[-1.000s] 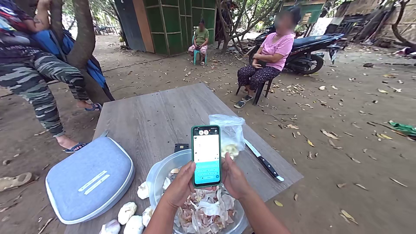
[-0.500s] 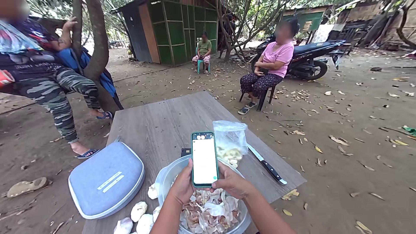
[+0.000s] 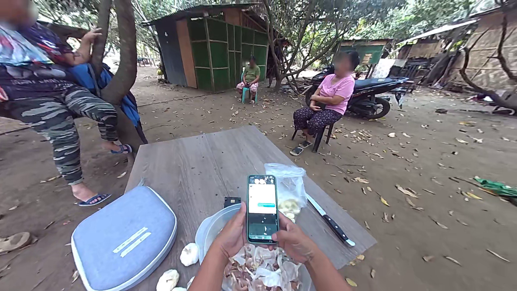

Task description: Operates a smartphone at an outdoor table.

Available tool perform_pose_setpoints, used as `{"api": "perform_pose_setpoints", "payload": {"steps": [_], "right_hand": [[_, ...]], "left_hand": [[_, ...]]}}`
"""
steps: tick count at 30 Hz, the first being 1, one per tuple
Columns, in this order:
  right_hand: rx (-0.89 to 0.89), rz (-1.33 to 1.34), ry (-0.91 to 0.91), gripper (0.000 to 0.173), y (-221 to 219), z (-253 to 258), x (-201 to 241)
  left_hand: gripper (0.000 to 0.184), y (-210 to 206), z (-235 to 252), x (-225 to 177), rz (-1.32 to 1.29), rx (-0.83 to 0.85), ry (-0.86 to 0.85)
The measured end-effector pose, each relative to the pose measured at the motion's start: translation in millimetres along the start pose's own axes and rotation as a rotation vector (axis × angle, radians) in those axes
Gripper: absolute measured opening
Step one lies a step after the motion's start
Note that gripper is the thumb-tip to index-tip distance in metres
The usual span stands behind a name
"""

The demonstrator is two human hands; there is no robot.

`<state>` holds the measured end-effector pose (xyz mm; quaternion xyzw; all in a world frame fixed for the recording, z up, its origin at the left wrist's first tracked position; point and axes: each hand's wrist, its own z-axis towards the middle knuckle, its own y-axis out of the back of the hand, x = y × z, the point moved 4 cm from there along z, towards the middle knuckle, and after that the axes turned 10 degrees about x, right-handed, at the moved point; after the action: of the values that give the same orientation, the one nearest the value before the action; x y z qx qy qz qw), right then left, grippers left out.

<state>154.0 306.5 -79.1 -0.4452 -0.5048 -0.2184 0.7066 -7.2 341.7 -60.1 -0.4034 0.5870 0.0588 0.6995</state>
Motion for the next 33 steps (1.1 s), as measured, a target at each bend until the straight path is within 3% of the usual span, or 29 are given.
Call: {"api": "perform_pose_setpoints", "payload": {"steps": [4, 8, 12, 15, 18, 21, 28, 33], "right_hand": [[-0.089, 0.086, 0.057, 0.073, 0.9, -1.7, 3.3], [-0.119, 0.182, 0.090, 0.081, 1.0, -1.6, 4.9], [-0.100, 0.144, 0.037, 0.082, 0.3, -1.9, 4.2], [0.007, 0.063, -0.044, 0.079, -1.5, 1.5, -0.2], [0.143, 0.017, -0.083, 0.076, -4.0, 1.5, -5.2], [0.228, 0.017, -0.092, 0.075, -4.0, 0.6, -6.9], [0.253, 0.012, -0.125, 0.082, -8.0, 3.6, -8.8], [0.256, 0.032, -0.136, 0.083, -9.6, 2.9, -9.7]], "left_hand": [[0.062, 2.8, 18.2, -15.4, 0.362, -0.116, -0.004], [0.059, 8.7, 37.7, -23.5, 0.617, -0.400, -0.124], [0.056, 14.4, 44.6, -11.8, 0.295, -0.342, -0.220], [0.072, 7.0, 37.4, -4.6, -0.146, -0.193, -0.160], [0.092, 8.7, 31.5, -0.1, -0.363, 0.090, -0.198], [0.096, 14.1, 32.2, 3.4, -0.448, 0.264, -0.211], [0.090, 18.0, 27.2, 2.0, -0.501, 0.099, -0.231], [0.086, 18.7, 25.9, 1.0, -0.477, 0.103, -0.247]]}}
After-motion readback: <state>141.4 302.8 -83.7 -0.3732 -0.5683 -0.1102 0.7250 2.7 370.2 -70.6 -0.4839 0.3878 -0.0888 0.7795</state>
